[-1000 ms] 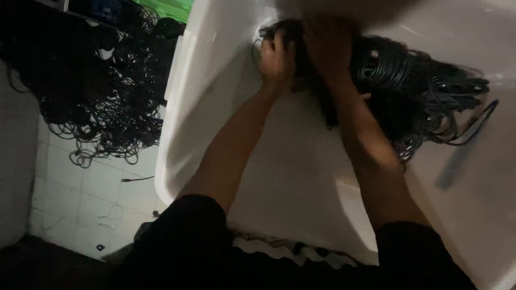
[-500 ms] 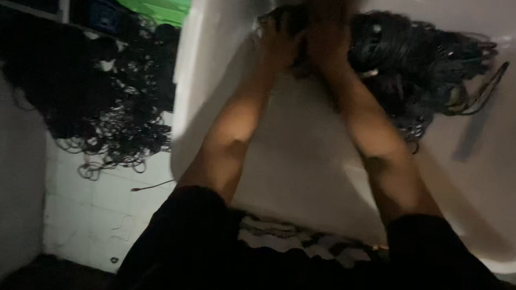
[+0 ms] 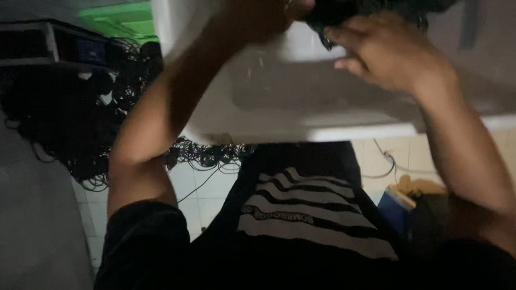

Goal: The person picks up tangled black cables from the floor and coils them by hand, then places the coiled cables into a large white bin.

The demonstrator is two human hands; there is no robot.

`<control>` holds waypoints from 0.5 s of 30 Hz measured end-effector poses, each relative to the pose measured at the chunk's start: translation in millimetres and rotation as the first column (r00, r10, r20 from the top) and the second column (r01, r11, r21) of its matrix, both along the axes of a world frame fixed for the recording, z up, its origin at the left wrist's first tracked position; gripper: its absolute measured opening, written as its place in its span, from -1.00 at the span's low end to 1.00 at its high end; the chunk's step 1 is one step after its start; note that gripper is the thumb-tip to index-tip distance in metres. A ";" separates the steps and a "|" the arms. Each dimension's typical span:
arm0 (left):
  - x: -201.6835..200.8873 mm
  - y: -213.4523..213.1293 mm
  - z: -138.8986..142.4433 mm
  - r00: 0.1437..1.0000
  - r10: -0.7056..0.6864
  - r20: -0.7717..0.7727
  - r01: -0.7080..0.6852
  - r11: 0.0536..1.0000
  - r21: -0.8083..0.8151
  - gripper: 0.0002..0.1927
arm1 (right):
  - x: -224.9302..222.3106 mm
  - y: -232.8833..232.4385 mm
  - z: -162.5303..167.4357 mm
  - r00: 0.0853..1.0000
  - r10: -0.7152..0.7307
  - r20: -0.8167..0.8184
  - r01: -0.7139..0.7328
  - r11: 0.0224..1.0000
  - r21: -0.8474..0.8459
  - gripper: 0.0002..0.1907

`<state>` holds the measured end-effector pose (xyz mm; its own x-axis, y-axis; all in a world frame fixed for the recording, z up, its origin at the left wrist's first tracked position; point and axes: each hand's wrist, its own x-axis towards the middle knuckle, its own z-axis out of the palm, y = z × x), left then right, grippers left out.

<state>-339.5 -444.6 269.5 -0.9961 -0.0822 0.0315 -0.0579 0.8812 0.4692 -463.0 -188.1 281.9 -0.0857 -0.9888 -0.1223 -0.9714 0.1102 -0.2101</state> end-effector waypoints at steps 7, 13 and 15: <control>132.0 179.1 44.9 0.875 -0.477 0.089 0.355 0.755 0.551 -0.39 | 154.4 151.0 -39.6 0.846 0.058 0.531 0.340 0.709 -0.619 -0.91; 172.2 292.7 -70.4 0.897 -0.388 0.212 -0.010 0.462 0.887 -0.46 | 260.9 237.0 -126.7 0.603 -0.378 0.703 0.755 0.557 -0.348 -0.79; 193.2 328.1 -116.3 0.885 -0.403 0.234 -0.043 0.430 0.902 -0.57 | 286.0 271.1 -151.1 0.639 -0.451 0.623 0.732 0.605 -0.312 -0.74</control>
<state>-146.3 -116.4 153.2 -0.8926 0.3403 -0.2958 -0.3063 0.0235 0.9516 -177.0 83.0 130.8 -0.7499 -0.6400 0.1675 -0.4901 0.3674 -0.7905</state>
